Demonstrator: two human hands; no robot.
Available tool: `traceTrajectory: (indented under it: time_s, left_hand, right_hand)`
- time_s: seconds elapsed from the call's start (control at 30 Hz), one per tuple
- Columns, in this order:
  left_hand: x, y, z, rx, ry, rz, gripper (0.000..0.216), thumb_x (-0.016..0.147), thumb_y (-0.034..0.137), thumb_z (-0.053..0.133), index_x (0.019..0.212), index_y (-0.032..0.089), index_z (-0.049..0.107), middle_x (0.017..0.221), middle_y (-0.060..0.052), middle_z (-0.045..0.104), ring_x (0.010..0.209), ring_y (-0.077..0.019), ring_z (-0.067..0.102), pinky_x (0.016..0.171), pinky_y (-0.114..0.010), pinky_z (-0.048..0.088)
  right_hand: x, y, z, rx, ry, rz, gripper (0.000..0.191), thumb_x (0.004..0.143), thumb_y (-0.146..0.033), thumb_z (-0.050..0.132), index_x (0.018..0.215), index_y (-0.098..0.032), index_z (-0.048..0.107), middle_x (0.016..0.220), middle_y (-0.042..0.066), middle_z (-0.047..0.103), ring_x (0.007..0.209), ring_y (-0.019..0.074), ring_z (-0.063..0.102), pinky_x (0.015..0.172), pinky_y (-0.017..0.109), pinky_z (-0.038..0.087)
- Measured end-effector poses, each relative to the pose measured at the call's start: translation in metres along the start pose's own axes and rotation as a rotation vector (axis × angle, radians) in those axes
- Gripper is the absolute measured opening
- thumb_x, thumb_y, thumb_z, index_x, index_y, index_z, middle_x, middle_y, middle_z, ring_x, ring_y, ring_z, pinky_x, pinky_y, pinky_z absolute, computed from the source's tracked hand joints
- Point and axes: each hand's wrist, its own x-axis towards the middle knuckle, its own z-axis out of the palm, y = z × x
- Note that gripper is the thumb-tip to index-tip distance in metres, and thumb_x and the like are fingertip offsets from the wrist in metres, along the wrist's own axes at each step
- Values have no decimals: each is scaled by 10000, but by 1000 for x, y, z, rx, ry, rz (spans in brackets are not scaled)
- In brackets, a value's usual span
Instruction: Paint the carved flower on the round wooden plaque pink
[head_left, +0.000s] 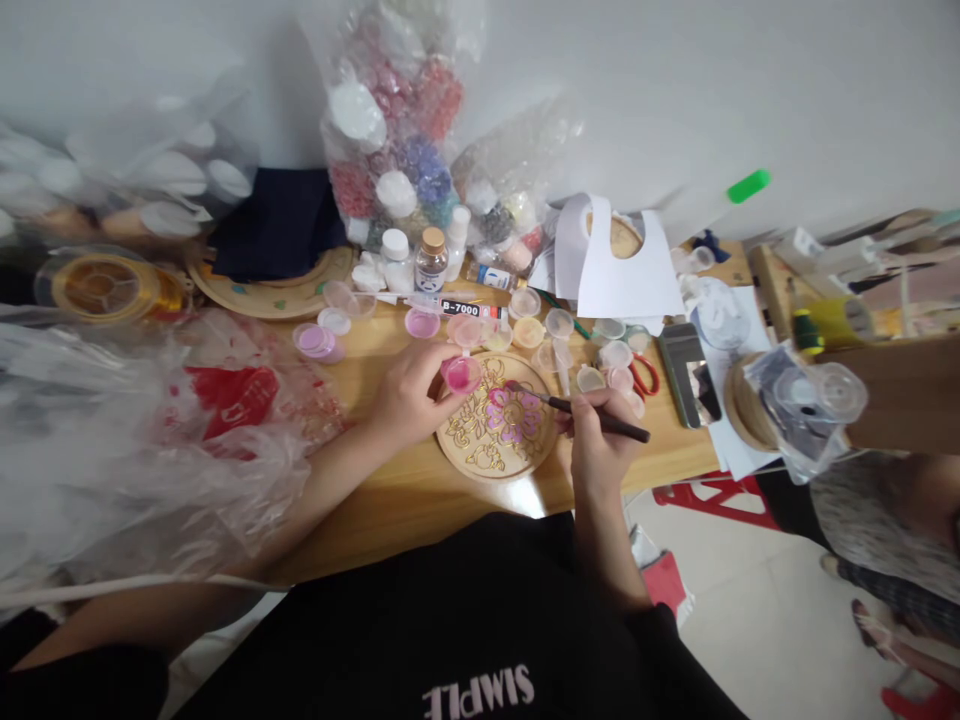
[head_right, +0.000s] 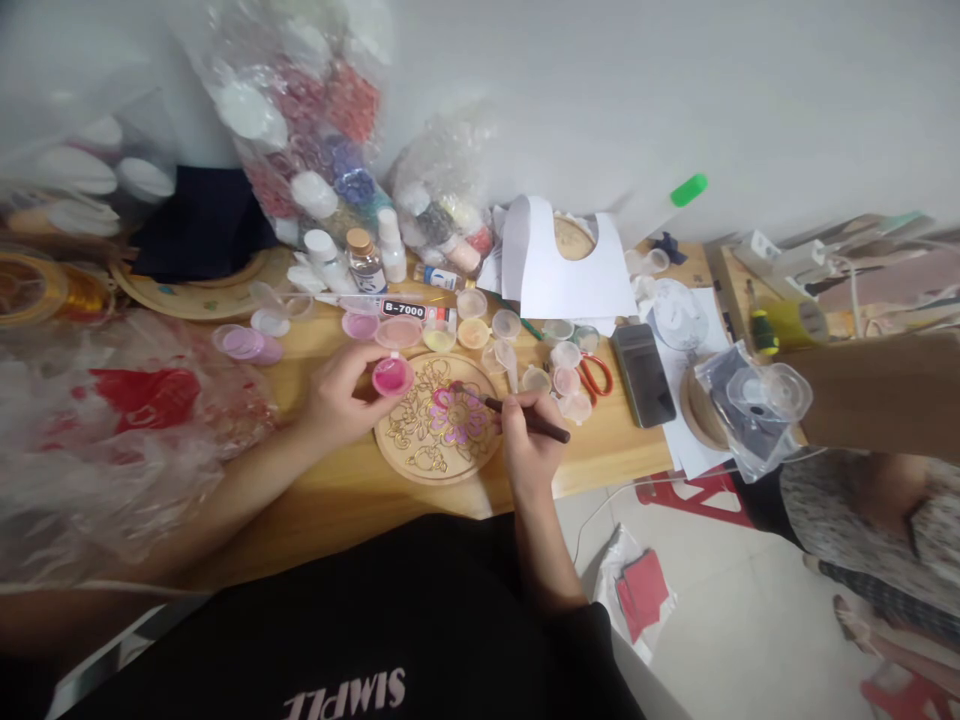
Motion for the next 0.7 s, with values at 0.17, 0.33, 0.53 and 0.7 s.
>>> traceTrajectory:
  time_s: [0.17,0.33,0.53,0.7]
  left_hand:
    - [1,1,0,11,27,17,203,949,238,736,1127,219,639,989,-49,780,899,-217,757,791,-341,632]
    - [1,1,0,-5,49,45,218,948,234,740,1143,218,643,994,-51,782,894,-221,759,783,-342,629]
    - [0,0,0,-28,49,39,247,940,234,752,1160,227,641,1002,-49,778,909,-227,759,806,-356,633]
    - [1,1,-1,-21,15,7,245,925,220,754,1145,229,646,1011,-53,789,915,-234,770,815,-365,647]
  right_hand:
    - [-2,1,-2,7,-24,-17,292,811,-407,765,654,-239,586,499,-65,623,423,147,611,457,265,482]
    - [-3,0,-1,8,-25,-19,256,796,-369,749,637,-240,595,487,-62,625,413,148,605,453,267,484]
    - [-4,-1,-2,-4,-31,-2,256,794,-380,757,634,-247,606,496,-61,640,433,160,628,460,277,486]
    - [-6,-1,-3,-41,-21,-6,266,802,-398,757,638,-244,615,499,-61,648,451,155,625,488,282,488]
